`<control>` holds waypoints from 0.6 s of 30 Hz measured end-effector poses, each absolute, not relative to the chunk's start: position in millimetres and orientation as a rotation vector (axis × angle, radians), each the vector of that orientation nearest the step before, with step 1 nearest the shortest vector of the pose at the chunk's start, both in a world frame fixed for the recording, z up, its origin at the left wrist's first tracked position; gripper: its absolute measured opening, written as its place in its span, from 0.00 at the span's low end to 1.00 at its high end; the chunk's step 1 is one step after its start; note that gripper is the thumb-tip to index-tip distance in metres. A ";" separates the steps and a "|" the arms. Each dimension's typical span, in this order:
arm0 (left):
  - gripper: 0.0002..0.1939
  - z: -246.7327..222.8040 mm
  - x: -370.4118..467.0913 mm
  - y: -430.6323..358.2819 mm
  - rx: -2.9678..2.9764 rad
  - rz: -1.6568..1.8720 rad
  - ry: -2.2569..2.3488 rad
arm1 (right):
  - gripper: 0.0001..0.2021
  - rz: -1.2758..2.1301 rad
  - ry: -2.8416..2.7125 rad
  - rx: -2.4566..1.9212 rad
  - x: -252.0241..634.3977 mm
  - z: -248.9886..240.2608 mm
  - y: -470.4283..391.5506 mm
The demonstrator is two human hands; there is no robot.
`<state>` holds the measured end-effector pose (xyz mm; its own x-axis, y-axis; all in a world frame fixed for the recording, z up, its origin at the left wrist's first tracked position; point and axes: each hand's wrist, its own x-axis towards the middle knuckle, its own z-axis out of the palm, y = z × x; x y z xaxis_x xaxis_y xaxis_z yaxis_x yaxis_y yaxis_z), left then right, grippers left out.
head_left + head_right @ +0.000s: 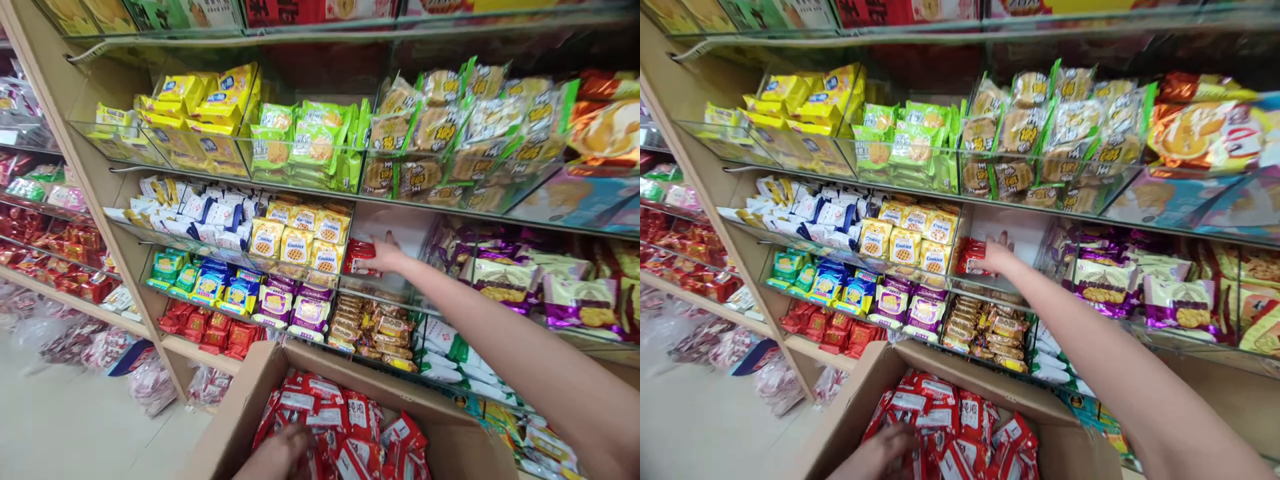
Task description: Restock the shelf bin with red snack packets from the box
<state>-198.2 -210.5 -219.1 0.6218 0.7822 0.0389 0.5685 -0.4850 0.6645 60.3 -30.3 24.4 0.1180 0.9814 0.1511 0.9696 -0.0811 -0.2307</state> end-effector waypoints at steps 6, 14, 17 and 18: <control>0.26 -189.8 -192.5 -189.6 2.394 0.042 1.247 | 0.15 -0.061 -1.941 -1.285 59.7 14.9 -139.4; 0.15 -207.9 -133.5 -142.6 2.323 0.033 1.359 | 0.10 0.790 -2.228 -1.474 65.7 -151.3 -237.5; 0.10 -209.1 -127.3 -133.7 2.290 0.074 1.349 | 0.10 0.902 -1.947 -1.666 79.7 -199.4 -235.7; 0.09 -207.4 -128.3 -133.0 2.276 0.099 1.336 | 0.10 0.920 -1.901 -1.685 82.9 -208.8 -235.4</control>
